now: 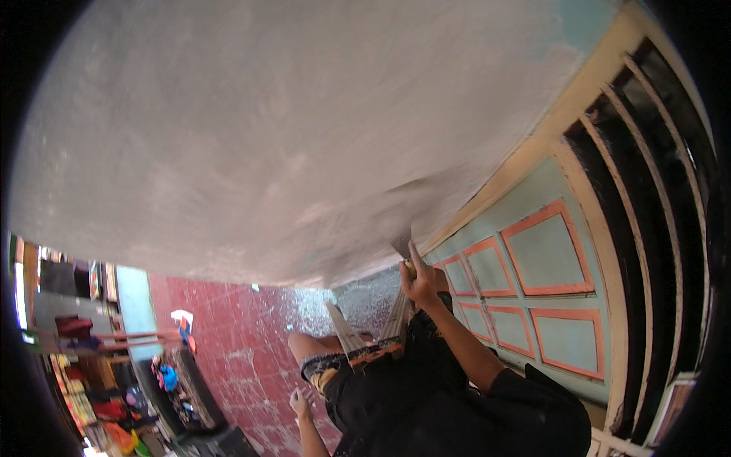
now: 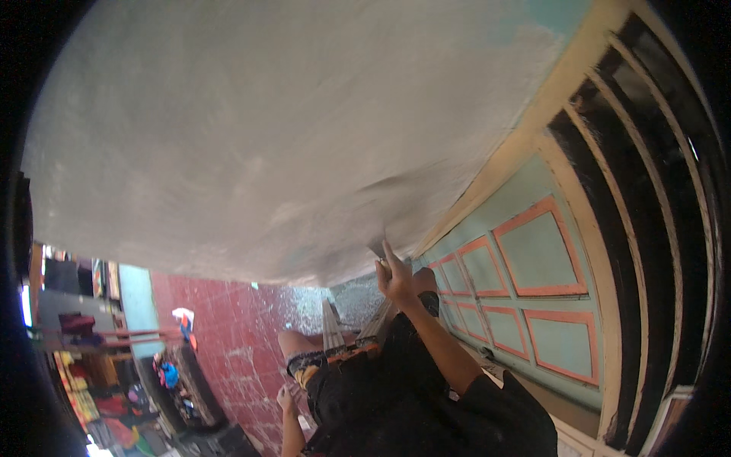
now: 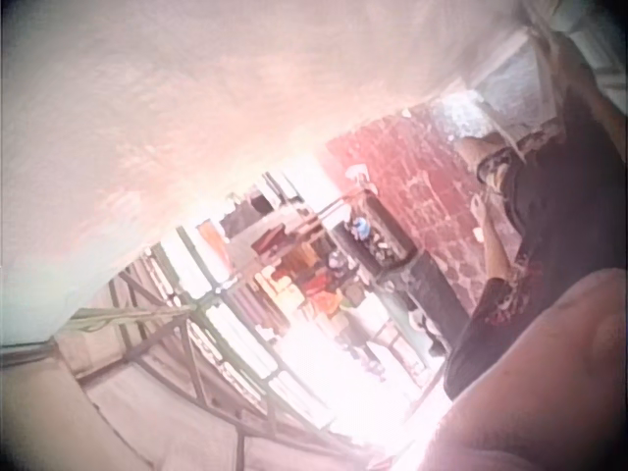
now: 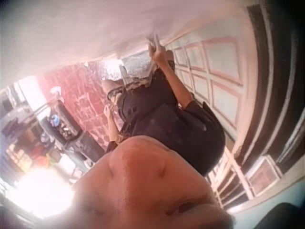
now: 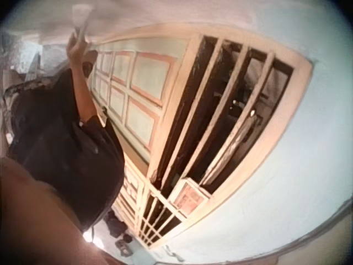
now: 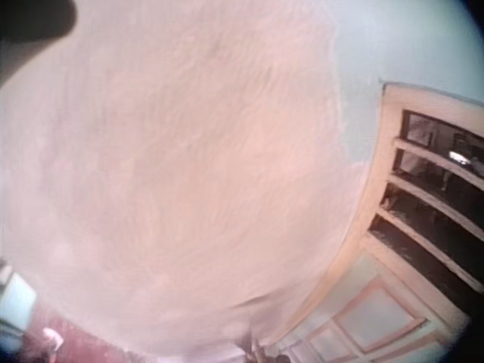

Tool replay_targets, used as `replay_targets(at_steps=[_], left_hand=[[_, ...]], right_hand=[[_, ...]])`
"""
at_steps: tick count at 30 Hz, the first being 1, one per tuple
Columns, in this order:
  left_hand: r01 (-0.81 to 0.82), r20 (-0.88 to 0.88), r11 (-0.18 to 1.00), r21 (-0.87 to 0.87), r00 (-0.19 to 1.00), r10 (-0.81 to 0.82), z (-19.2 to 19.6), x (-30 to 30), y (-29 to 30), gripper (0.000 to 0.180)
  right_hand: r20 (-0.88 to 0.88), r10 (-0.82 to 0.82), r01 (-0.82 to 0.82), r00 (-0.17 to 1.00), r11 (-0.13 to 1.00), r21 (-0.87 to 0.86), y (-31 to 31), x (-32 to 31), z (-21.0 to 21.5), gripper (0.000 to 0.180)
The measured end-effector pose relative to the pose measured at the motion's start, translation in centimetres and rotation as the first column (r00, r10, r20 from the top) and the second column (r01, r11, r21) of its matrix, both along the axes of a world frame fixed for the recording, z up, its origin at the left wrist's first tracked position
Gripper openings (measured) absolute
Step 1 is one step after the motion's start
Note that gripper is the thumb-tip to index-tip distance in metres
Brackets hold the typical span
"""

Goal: The person applies and smooths a white plaster-like compound onto a light blue wall using a metal trowel. The person works methodically across the surface, spreading the material in broad strokes to create an even layer.

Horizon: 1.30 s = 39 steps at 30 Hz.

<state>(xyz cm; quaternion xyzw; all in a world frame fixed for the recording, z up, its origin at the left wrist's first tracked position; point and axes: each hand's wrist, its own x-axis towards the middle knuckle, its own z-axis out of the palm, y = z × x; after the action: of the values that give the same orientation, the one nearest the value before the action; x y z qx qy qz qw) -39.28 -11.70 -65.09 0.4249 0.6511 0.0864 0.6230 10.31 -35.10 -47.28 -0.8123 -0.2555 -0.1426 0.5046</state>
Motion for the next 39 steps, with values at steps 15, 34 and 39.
replay_targets(at_steps=[15,34,39], left_hand=[[-0.035,0.057,0.878,0.478,0.998,0.009,6.2,7.4,1.4,0.031],[0.349,0.303,0.778,0.523,0.777,-0.552,13.2,30.4,-2.0,0.029],[0.486,0.317,0.701,0.523,0.653,-0.688,13.5,33.2,-6.0,0.03]], right_hand=[[-0.181,0.24,-0.244,0.954,0.97,0.001,1.2,3.4,2.0,0.02],[-0.132,0.379,-0.402,0.916,0.862,-0.309,11.3,0.5,4.0,0.035],[-0.031,0.392,-0.369,0.92,0.832,-0.414,10.7,0.8,2.5,0.025]])
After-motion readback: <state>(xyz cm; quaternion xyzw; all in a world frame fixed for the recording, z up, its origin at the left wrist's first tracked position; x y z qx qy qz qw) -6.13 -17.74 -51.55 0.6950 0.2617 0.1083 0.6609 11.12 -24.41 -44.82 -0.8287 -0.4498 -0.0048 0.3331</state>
